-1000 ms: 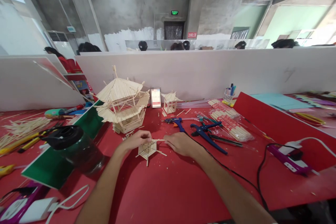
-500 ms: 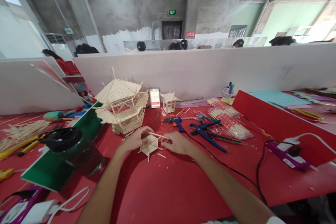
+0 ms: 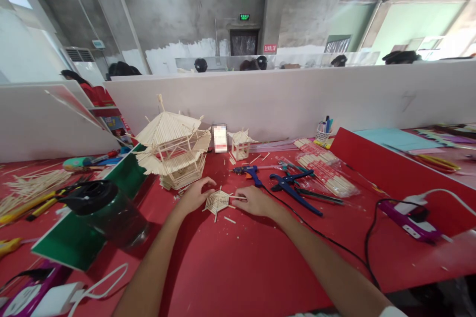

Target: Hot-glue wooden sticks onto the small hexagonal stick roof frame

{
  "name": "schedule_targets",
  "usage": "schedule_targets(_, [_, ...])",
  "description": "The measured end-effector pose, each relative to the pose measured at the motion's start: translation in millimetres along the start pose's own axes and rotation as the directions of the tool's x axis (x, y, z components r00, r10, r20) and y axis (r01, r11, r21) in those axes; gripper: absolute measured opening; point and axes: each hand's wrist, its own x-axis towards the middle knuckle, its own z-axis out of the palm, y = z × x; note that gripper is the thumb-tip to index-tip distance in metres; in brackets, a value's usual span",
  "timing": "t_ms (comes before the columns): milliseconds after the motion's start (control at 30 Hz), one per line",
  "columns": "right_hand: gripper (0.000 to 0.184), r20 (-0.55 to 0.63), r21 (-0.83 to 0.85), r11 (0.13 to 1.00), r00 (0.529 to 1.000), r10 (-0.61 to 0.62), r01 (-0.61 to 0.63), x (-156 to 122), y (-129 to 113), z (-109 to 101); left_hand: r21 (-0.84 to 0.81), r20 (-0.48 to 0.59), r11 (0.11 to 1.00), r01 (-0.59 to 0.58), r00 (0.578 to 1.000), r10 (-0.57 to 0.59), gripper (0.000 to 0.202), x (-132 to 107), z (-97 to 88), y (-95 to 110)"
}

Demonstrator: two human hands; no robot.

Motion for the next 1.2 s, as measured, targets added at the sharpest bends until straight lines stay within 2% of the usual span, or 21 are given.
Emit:
schedule_targets(100, [0.030,-0.013,0.062,0.996,0.998,-0.063,0.064,-3,0,-8,0.083,0.098,0.996,-0.017,0.995,0.009,0.030,-3,-6.4,-2])
schedule_targets(167, [0.031,-0.003,0.081,0.988,0.991,-0.130,0.130,-4,2,-10,0.109,0.187,0.993,-0.037,0.982,0.016,0.037,-5,-7.6,-3])
schedule_targets(233, [0.031,0.021,0.057,0.984,0.985,-0.173,0.171,-6,4,-11,0.116,0.230,0.992,-0.054,0.973,0.026,0.039,-6,-6.6,-4])
schedule_targets(467, [0.028,0.074,-0.093,0.957,0.960,-0.270,0.276,-3,13,-9,0.139,0.246,0.987,-0.079,0.968,0.042,0.031,-6,-0.5,-3])
schedule_targets(600, [0.027,0.119,-0.103,0.945,0.947,-0.298,0.310,-2,16,-9,0.121,0.245,0.989,-0.081,0.968,0.049,0.035,-8,-1.3,-2])
schedule_targets(667, [0.026,0.135,-0.099,0.945,0.945,-0.298,0.312,-3,17,-8,0.111,0.252,0.992,-0.065,0.967,0.035,0.041,-9,-3.9,-3])
schedule_targets(867, [0.026,0.142,-0.124,0.952,0.954,-0.264,0.281,-4,16,-6,0.149,0.367,0.987,-0.062,0.930,0.003,0.051,-14,-16.1,-4])
schedule_targets(1033, [0.025,0.166,-0.112,0.948,0.946,-0.278,0.298,-3,19,-6,0.251,0.406,0.961,-0.119,0.914,0.007,0.043,-14,-18.5,-1])
schedule_targets(1200, [0.025,0.143,-0.109,0.953,0.953,-0.267,0.283,-5,16,-7,0.309,0.379,0.938,-0.159,0.925,0.032,0.038,-12,-16.7,-2])
